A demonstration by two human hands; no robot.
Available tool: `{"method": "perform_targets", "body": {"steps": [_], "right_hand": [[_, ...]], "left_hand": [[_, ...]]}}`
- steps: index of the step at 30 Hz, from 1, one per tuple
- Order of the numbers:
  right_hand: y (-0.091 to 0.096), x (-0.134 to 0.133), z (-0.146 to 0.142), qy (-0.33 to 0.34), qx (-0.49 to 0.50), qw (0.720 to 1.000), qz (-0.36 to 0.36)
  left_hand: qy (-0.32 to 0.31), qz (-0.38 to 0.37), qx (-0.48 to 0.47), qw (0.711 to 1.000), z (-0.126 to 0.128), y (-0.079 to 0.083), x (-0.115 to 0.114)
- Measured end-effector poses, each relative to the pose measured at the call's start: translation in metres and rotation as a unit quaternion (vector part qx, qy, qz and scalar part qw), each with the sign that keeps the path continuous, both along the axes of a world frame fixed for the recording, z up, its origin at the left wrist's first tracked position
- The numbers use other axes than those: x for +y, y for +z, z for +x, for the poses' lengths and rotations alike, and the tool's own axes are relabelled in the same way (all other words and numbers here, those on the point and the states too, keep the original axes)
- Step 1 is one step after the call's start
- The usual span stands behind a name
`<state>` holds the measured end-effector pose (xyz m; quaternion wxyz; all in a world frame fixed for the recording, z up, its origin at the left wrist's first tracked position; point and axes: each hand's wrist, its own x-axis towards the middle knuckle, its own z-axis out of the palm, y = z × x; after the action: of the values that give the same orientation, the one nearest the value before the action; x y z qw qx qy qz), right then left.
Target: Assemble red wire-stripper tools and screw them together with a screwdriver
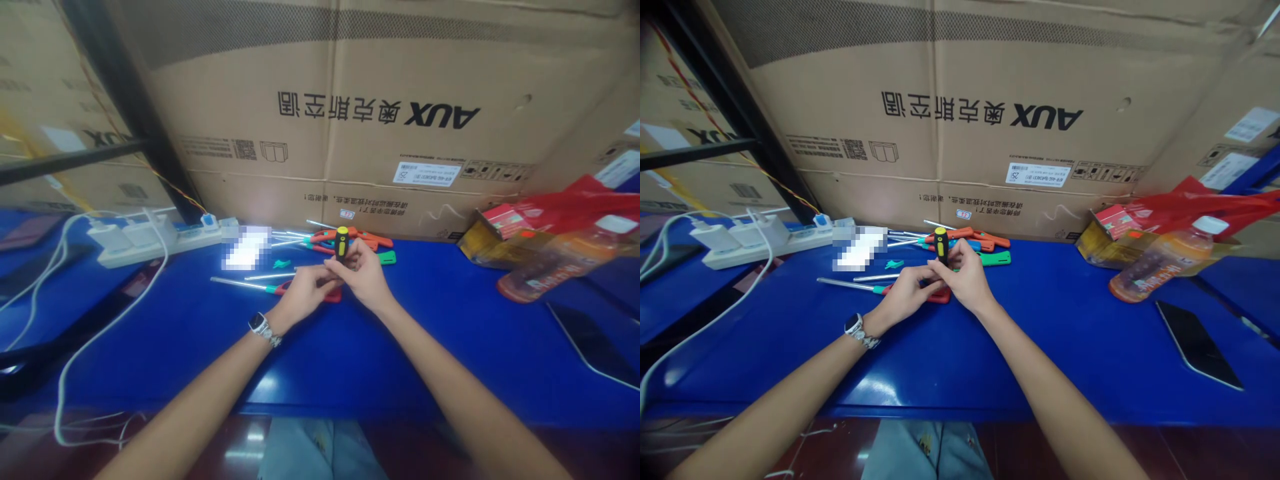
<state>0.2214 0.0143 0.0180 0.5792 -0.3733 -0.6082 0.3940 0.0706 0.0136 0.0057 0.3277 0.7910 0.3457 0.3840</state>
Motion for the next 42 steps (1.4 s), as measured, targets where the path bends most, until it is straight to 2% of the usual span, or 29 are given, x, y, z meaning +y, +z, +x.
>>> {"method": "perform_targets", "body": {"steps": [2, 6, 8, 13, 17, 20, 24, 27, 29, 32, 34, 37, 40, 42], "right_hand": [[0.002, -0.003, 0.001, 0.014, 0.015, 1.000, -0.023], [0.009, -0.009, 0.011, 0.114, -0.030, 0.991, -0.058], [0.011, -0.009, 0.015, 0.132, -0.035, 0.988, -0.067], [0.009, -0.004, 0.016, 0.071, -0.001, 0.994, -0.081], [0.002, -0.002, 0.009, 0.006, 0.042, 0.997, -0.072], [-0.001, -0.002, 0.006, 0.007, 0.041, 0.997, -0.064], [0.001, -0.004, 0.009, 0.047, 0.014, 0.997, -0.057], [0.003, -0.003, 0.013, 0.080, 0.005, 0.995, -0.059], [0.003, -0.002, 0.014, 0.090, 0.002, 0.994, -0.060], [0.002, -0.002, 0.013, 0.093, -0.009, 0.994, -0.061], [0.002, -0.002, 0.011, 0.090, -0.016, 0.994, -0.059], [0.003, -0.003, 0.013, 0.098, -0.014, 0.993, -0.063], [0.006, -0.004, 0.019, 0.131, -0.008, 0.988, -0.082], [0.008, -0.006, 0.023, 0.145, -0.017, 0.985, -0.088]], "left_hand": [[-0.004, 0.022, 0.022, 1.000, 0.001, 0.000, -0.001], [0.042, 0.058, 0.113, 0.991, -0.001, 0.003, -0.002], [0.043, 0.066, 0.153, 0.985, -0.006, 0.003, -0.002], [-0.003, 0.071, 0.219, 0.973, -0.021, -0.004, 0.004], [-0.008, 0.068, 0.213, 0.975, -0.023, -0.008, 0.008], [0.003, 0.047, 0.198, 0.979, -0.018, -0.009, 0.007], [0.004, 0.046, 0.195, 0.980, -0.016, -0.006, 0.005], [-0.003, 0.052, 0.169, 0.984, -0.037, 0.009, 0.009], [0.049, 0.043, 0.094, 0.993, -0.061, 0.023, 0.014], [0.163, 0.041, 0.026, 0.986, -0.093, 0.037, 0.023], [0.150, 0.028, 0.067, 0.986, -0.099, 0.038, 0.025], [0.108, 0.025, 0.125, 0.986, -0.086, 0.030, 0.020], [0.062, 0.015, 0.117, 0.991, -0.063, 0.019, 0.010], [0.032, 0.042, 0.131, 0.990, -0.050, 0.012, 0.004]]}}
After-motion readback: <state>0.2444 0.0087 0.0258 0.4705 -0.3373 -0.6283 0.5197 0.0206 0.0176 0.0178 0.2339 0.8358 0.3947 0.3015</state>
